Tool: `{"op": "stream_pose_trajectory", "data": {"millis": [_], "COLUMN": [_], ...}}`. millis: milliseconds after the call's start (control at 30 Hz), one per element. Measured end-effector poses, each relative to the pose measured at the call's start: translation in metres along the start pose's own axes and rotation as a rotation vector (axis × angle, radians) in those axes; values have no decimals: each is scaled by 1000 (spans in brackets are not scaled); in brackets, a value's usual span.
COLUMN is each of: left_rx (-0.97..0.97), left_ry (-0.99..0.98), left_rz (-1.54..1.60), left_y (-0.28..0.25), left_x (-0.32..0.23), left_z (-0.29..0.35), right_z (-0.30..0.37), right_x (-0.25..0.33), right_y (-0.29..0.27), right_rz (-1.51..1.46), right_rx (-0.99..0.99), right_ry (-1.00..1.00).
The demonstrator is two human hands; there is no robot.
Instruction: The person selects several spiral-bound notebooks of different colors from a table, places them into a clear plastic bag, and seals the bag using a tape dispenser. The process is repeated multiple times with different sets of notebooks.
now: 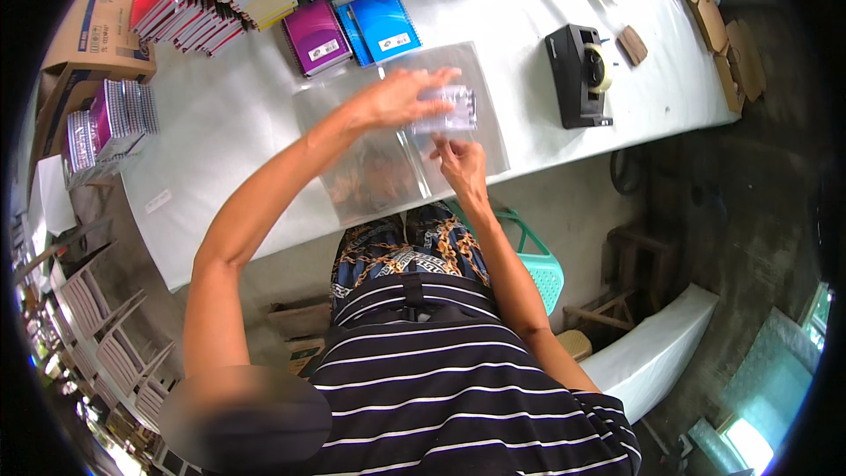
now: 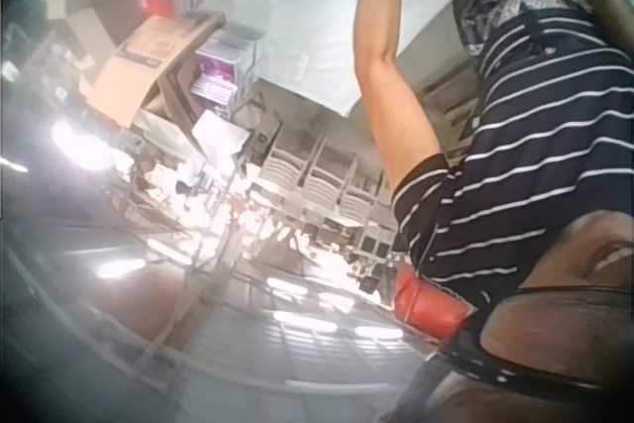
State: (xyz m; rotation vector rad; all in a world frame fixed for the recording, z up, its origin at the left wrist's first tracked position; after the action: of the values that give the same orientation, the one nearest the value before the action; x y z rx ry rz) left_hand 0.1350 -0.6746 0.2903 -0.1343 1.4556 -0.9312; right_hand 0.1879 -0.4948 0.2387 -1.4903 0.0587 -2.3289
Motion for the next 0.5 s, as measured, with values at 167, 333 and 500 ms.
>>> {"op": "stream_pose_trajectory", "data": {"millis": [167,333,500], "left_rx": [-28,-272,-1005], "left_ry": [11,-197,-410], "left_rz": [68,427,414], "left_y": [29,22,-14], "left_x": [-22,-47,-9], "left_z": [47,106,226], "right_z": [-12,-5,-3], "right_x": [-11,42,99], "right_y": [-39,-32,40], "right_rz": [-745,-198,-229], "right_rx": [424,483,654], "right_ry": [487,432,237]}}
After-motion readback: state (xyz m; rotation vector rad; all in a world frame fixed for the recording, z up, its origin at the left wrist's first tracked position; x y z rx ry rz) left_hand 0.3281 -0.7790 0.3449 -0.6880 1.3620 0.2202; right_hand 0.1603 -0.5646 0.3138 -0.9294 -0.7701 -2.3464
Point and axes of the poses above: each hand's wrist, its own z-axis away from the middle knuckle, its own y-axis out of the palm, x = y × z, the point moved 3 cm from there along -z, towards the middle knuckle, and after that the axes turned 5 degrees about -z, right-handed, at the moved point
